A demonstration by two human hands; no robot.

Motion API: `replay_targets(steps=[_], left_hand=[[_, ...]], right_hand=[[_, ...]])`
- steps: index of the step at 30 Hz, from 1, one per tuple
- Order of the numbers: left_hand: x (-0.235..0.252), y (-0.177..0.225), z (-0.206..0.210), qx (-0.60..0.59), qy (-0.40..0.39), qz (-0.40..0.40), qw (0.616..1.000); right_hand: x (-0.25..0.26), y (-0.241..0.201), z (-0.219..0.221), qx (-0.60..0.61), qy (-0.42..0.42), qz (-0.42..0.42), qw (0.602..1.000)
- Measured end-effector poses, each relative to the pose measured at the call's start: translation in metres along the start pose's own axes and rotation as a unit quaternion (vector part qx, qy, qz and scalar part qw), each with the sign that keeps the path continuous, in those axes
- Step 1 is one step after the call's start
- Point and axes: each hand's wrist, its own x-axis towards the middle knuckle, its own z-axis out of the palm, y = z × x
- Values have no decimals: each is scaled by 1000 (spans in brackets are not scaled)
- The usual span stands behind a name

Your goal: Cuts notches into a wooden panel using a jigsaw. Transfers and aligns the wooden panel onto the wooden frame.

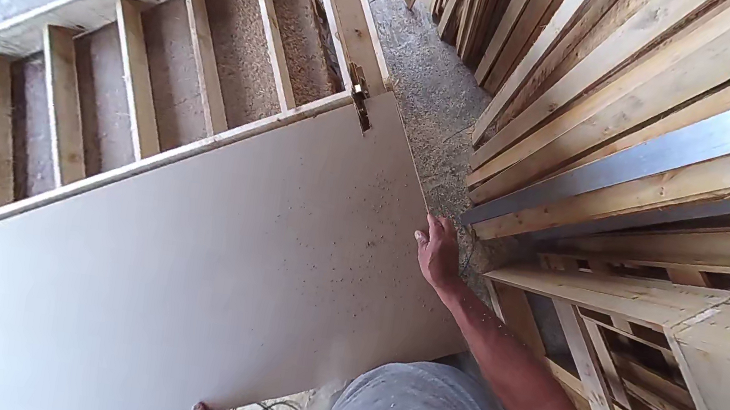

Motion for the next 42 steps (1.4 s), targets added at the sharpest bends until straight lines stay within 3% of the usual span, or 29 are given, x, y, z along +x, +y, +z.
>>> replay_targets(steps=[4, 6, 7, 8, 9, 10, 14, 17, 22, 26, 29, 35, 38, 42], left_hand=[[5, 1, -1, 19, 8, -1, 1000], [-2, 6, 0, 171, 38, 16, 984], [-8, 13, 2, 317, 65, 46, 945], [-14, 24, 10, 468, 86, 82, 876], [-19, 37, 23, 567, 97, 123, 809], [-27, 50, 40, 601, 94, 166, 776], [-79, 105, 156, 500, 21, 390, 773], [-90, 147, 258, 441, -83, 521, 726], [-111, 202, 435, 401, -195, 662, 602], [-128, 220, 542, 454, -197, 684, 536], [-136, 224, 571, 484, -160, 674, 535], [-133, 222, 567, 450, -178, 680, 552], [-130, 219, 564, 430, -176, 687, 559], [-131, 218, 565, 424, -173, 683, 568]], right_hand=[[17, -1, -11, 2, -57, 32, 998], [49, -9, -14, -7, -84, 37, 996], [70, -17, -15, -14, -88, 28, 996], [95, -28, -16, -20, -84, 11, 996], [122, -40, -14, -24, -75, -10, 997], [149, -51, -10, -27, -67, -33, 997], [251, -88, 26, -37, -62, -115, 991], [301, -92, 65, -74, -88, -125, 985], [305, -85, 89, -104, -46, -155, 981], [308, -88, 87, -136, -68, -165, 975], [311, -87, 91, -135, -61, -148, 978], [306, -82, 85, -12, 15, -54, 998], [305, -78, 81, 33, 3, -8, 999], [306, -67, 78, 53, -13, -32, 998]])
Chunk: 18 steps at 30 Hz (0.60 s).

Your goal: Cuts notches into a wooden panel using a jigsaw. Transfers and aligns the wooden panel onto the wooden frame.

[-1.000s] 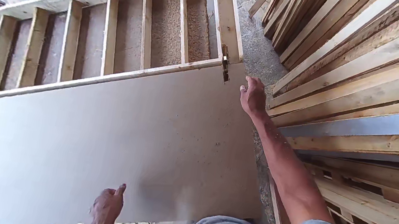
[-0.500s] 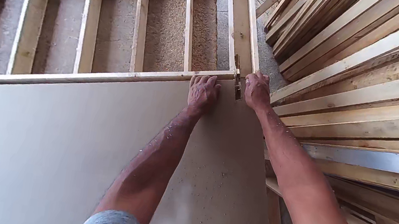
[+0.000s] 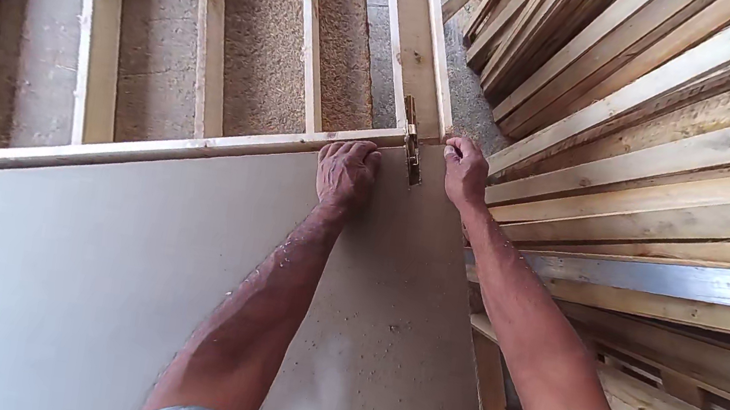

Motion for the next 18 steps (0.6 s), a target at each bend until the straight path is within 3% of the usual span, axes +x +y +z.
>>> replay_targets(steps=[18], left_hand=[[3, 5, -4, -2, -11, -37, 999]], right_hand=[[6, 5, -1, 6, -16, -51, 999]])
